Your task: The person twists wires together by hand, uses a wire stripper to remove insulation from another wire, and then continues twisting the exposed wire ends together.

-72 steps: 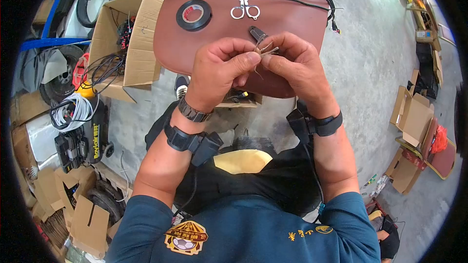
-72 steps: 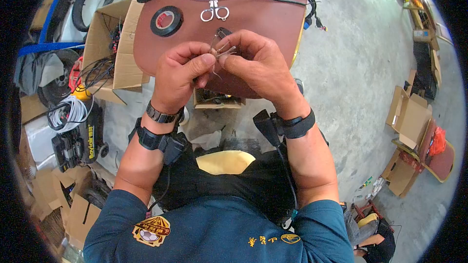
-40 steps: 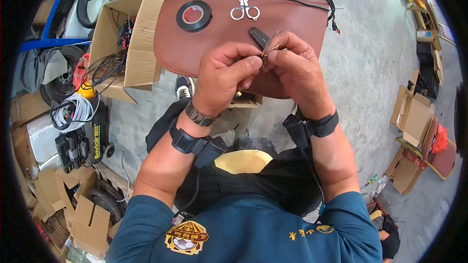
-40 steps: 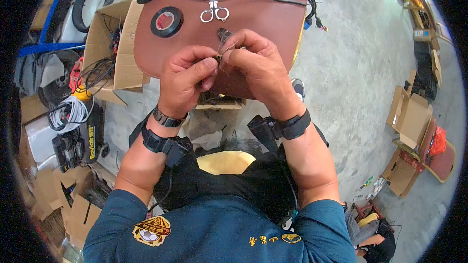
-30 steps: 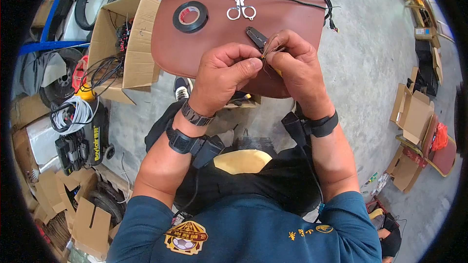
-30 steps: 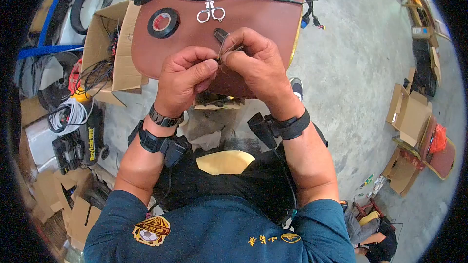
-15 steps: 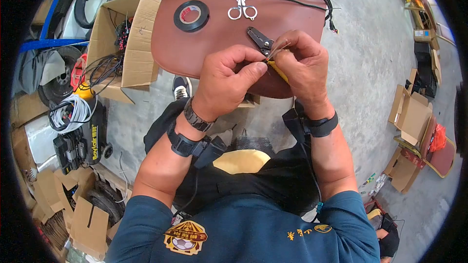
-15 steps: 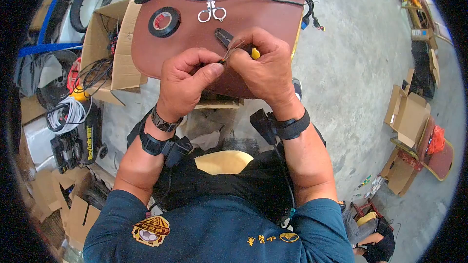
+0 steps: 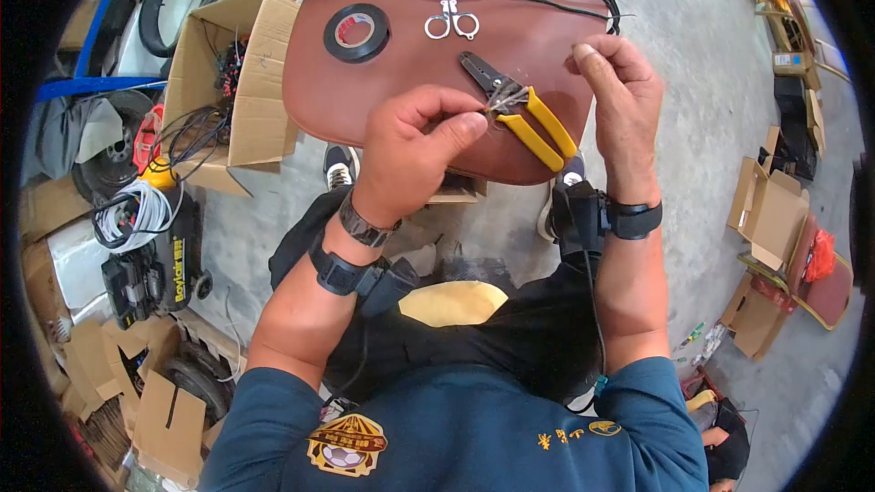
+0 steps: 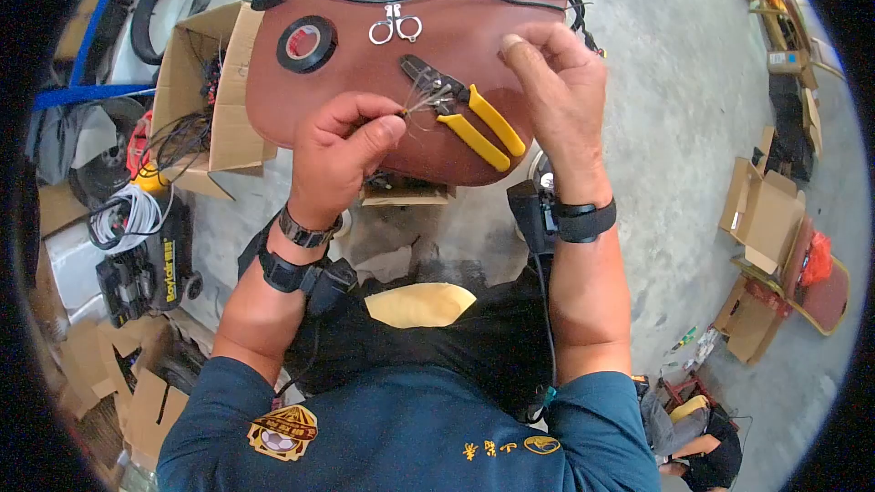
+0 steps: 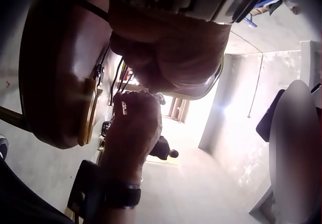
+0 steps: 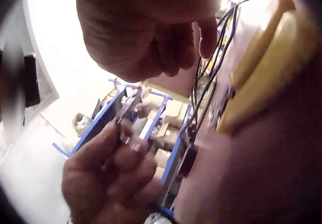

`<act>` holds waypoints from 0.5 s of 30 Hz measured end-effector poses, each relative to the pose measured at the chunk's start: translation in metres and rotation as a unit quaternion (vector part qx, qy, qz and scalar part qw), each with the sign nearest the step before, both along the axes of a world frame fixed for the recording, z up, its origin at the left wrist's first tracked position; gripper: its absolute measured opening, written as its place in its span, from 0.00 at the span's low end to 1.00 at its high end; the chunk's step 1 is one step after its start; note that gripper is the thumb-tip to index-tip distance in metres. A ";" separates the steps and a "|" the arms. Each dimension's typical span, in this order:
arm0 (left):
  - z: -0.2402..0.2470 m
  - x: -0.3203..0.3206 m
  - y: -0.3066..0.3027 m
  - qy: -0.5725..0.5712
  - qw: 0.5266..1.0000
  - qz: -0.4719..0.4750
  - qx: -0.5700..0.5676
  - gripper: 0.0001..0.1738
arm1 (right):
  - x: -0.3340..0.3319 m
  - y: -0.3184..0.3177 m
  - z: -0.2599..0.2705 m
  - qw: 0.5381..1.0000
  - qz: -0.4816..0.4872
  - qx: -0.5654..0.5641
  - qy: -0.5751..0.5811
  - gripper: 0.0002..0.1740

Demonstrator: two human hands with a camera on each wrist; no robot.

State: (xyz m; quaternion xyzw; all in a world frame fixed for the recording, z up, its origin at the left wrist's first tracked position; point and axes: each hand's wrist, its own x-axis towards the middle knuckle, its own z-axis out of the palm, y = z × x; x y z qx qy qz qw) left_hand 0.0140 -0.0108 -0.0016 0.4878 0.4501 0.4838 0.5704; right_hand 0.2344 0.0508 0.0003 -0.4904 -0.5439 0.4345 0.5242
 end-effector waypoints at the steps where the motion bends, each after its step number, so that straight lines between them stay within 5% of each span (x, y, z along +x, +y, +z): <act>1: -0.001 -0.003 0.002 -0.041 0.999 -0.004 -0.033 0.06 | -0.003 -0.003 0.001 0.999 0.014 -0.033 0.027 0.05; 8: -0.001 -0.007 0.007 -0.147 0.981 -0.018 -0.125 0.08 | -0.031 -0.016 0.009 0.962 0.163 -0.158 0.153 0.16; 15: 0.000 -0.006 0.007 -0.141 0.979 -0.052 -0.135 0.08 | -0.028 -0.015 0.006 0.956 0.229 -0.151 0.105 0.07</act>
